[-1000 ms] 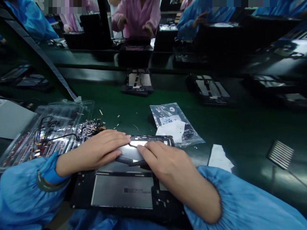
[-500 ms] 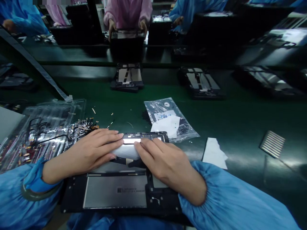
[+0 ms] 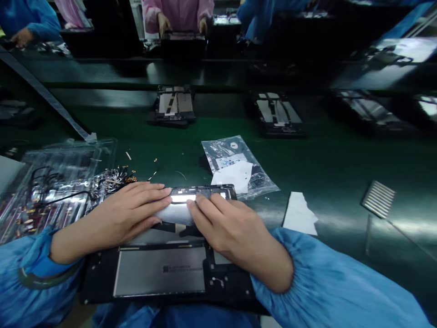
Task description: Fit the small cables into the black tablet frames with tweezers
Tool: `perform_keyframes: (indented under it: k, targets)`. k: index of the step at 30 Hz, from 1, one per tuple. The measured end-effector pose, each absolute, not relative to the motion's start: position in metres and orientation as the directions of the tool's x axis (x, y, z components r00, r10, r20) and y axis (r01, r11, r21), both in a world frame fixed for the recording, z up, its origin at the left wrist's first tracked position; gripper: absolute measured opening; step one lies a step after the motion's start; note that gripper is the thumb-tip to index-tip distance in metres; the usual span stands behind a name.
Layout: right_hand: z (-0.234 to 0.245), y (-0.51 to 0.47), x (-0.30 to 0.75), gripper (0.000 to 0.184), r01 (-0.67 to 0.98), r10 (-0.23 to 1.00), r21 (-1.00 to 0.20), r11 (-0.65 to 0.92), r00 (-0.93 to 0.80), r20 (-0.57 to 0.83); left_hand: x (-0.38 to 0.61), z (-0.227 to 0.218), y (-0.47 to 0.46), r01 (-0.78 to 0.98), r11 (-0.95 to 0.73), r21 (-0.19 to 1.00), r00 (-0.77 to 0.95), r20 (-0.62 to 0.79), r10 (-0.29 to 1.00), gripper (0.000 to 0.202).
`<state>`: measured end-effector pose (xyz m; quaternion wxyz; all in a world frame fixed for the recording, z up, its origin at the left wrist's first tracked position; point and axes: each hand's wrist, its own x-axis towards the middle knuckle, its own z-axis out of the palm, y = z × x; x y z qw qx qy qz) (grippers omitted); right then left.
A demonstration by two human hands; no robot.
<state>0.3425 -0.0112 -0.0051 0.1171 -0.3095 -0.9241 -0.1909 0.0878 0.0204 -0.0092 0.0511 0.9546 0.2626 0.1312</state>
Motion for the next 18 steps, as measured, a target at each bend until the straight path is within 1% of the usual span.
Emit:
perform_keyframes:
  k: [1,2,3,5,6,8,9,10,11,12,13,14,15,16,17,18]
  targets:
    - [-0.004,-0.011,0.346,0.032,0.607,0.523,0.287,0.741,-0.790,0.320,0.086,-0.009,0.021,0.485,-0.855,0.182,0.827,0.223,0.516,0.033]
    - [-0.004,-0.012,0.350,0.032,0.603,0.523,0.269,0.751,-0.792,0.316,0.085,-0.009,0.021,0.481,-0.852,0.208,0.827,0.216,0.519,0.033]
    - [-0.003,-0.012,0.355,0.032,0.613,0.535,0.221,0.758,-0.779,0.327,0.085,-0.009,0.022,0.484,-0.842,0.239,0.822,0.207,0.531,0.034]
    - [-0.004,-0.014,0.367,0.027,0.673,0.603,0.050,0.738,-0.691,0.398,0.086,-0.010,0.024,0.539,-0.787,0.298,0.778,0.183,0.602,0.039]
    - [-0.005,-0.015,0.373,0.025,0.716,0.659,-0.055,0.696,-0.607,0.444,0.088,-0.010,0.026,0.588,-0.745,0.315,0.737,0.171,0.653,0.042]
    - [-0.009,-0.019,0.383,0.023,0.802,0.787,-0.258,0.538,-0.368,0.495,0.095,-0.012,0.030,0.682,-0.660,0.316,0.656,0.134,0.742,0.040]
    - [-0.012,-0.021,0.387,0.023,0.835,0.847,-0.351,0.424,-0.228,0.480,0.098,-0.011,0.033,0.714,-0.628,0.309,0.627,0.114,0.770,0.037]
    - [-0.014,-0.024,0.390,0.025,0.848,0.899,-0.440,0.295,-0.090,0.430,0.101,-0.010,0.036,0.736,-0.603,0.307,0.607,0.095,0.789,0.034]
    - [-0.017,-0.027,0.392,0.029,0.838,0.939,-0.521,0.162,0.031,0.342,0.102,-0.008,0.039,0.756,-0.575,0.313,0.581,0.085,0.809,0.033]
    - [-0.020,-0.029,0.394,0.035,0.803,0.967,-0.594,0.042,0.117,0.226,0.102,-0.004,0.041,0.777,-0.535,0.333,0.539,0.088,0.838,0.031]
    - [-0.023,-0.032,0.394,0.042,0.751,0.982,-0.658,-0.057,0.161,0.099,0.099,0.001,0.044,0.800,-0.472,0.371,0.469,0.105,0.877,0.029]
    - [-0.025,-0.034,0.394,0.049,0.684,0.985,-0.717,-0.133,0.170,-0.021,0.095,0.008,0.047,0.817,-0.382,0.431,0.369,0.117,0.922,0.028]
    - [-0.027,-0.035,0.394,0.055,0.612,0.981,-0.768,-0.189,0.152,-0.120,0.089,0.014,0.049,0.815,-0.264,0.516,0.251,0.097,0.963,0.028]
    - [-0.028,-0.036,0.393,0.059,0.539,0.974,-0.811,-0.228,0.124,-0.192,0.082,0.021,0.051,0.778,-0.124,0.616,0.133,0.032,0.991,0.030]
    - [-0.028,-0.037,0.392,0.061,0.477,0.965,-0.839,-0.262,0.100,-0.244,0.075,0.027,0.054,0.701,0.023,0.713,0.038,-0.069,0.997,0.032]
    - [-0.028,-0.038,0.390,0.061,0.434,0.957,-0.854,-0.286,0.084,-0.278,0.068,0.030,0.056,0.604,0.145,0.783,-0.022,-0.165,0.986,0.034]
